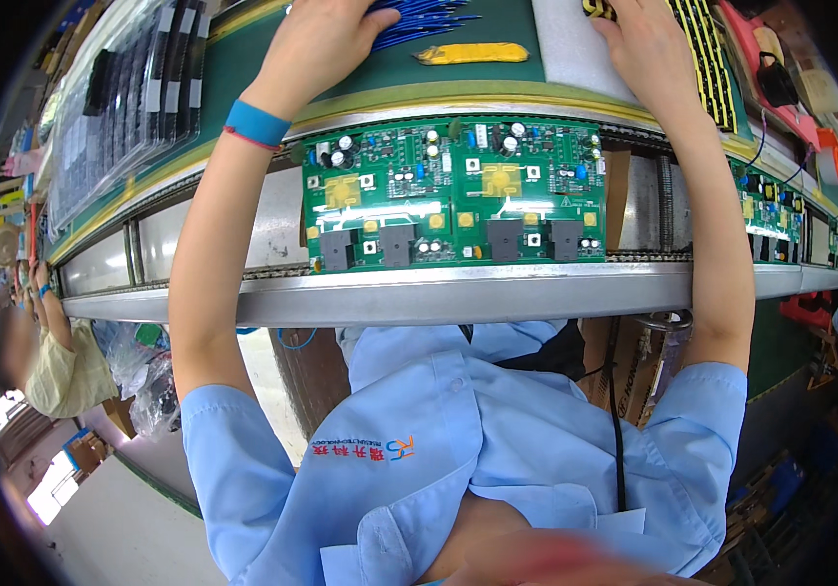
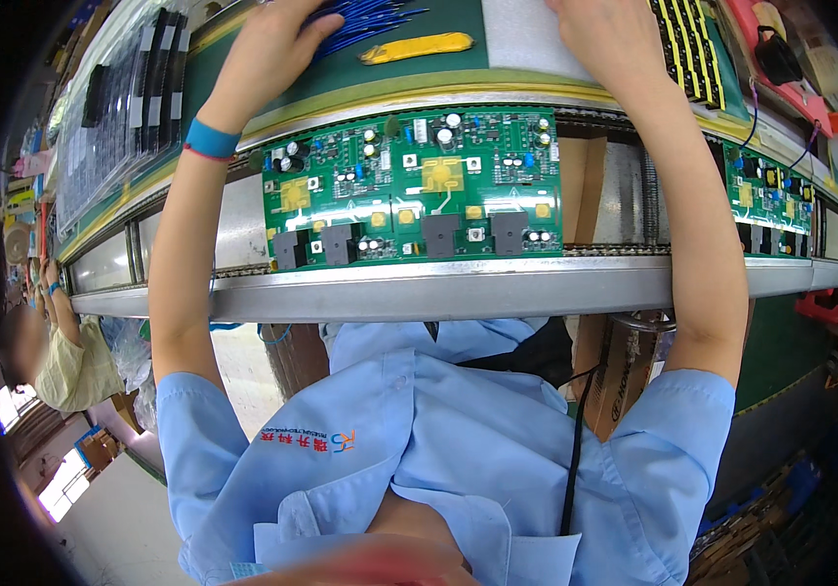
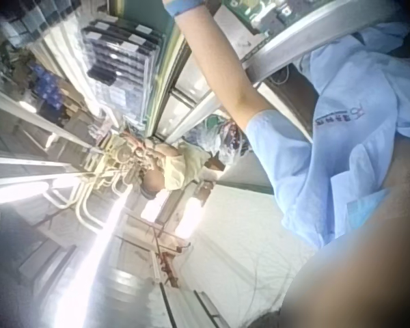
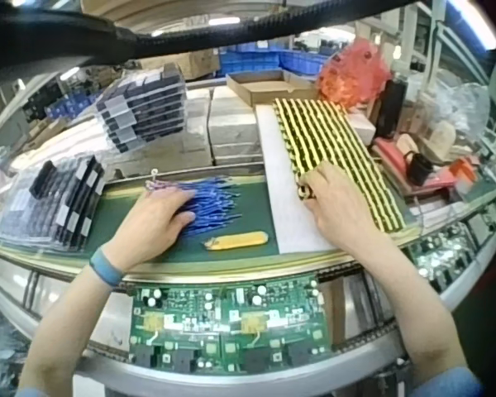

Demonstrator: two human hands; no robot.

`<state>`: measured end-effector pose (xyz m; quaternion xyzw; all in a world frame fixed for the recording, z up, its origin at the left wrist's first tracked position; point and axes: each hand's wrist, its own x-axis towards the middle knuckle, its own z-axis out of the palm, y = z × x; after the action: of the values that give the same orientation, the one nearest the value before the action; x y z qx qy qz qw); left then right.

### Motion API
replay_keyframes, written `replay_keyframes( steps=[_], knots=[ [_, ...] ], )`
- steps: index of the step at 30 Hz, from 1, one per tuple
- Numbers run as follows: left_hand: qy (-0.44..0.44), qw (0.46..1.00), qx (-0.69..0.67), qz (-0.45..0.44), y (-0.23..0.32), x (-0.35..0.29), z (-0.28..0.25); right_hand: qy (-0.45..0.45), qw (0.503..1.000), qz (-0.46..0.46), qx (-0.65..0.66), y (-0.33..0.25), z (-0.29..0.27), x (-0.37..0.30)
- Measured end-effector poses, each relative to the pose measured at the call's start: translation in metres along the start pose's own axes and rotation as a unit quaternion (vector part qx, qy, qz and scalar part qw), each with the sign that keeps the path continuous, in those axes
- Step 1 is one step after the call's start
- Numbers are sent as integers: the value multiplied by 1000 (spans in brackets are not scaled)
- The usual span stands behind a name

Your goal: Manual assembly of components onto printed circuit boards (PCBs) on an assembly line.

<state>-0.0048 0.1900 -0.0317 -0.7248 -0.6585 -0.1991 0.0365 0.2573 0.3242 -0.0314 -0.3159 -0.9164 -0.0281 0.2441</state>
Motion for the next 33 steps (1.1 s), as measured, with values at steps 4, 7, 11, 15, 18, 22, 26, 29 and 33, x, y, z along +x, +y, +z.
replay_keyframes(
  steps=[4, 7, 11, 15, 18, 22, 26, 29, 33],
  knots=[
    [-5, 998, 59, -6, 8, 7, 4, 47, 998, -35, -17, 0, 3, -4],
    [-8, 995, 102, 11, 11, 9, 4, -5, 1000, -20, -21, -1, 1, -1],
    [-50, 992, 109, -30, 18, 18, -2, 5, 996, -41, -76, 8, 11, 0],
    [-66, 996, -5, -57, -5, 24, -3, -12, 997, -28, -68, -3, 2, 3],
    [-57, 989, -10, -137, 7, 25, -19, -70, 995, 43, -61, -15, -8, 5],
    [9, 986, -57, -156, 5, 23, -25, -79, 992, 15, -101, 2, 1, 5],
    [47, 983, -87, -156, 5, 14, -26, 13, 999, -46, -23, 15, -3, 1],
    [60, 973, -106, -194, 10, 14, -26, 29, 969, 74, 234, 34, -15, 6],
    [118, 931, -303, -168, -21, 15, -11, -39, 631, 242, 736, 46, -22, 2]
  ],
)
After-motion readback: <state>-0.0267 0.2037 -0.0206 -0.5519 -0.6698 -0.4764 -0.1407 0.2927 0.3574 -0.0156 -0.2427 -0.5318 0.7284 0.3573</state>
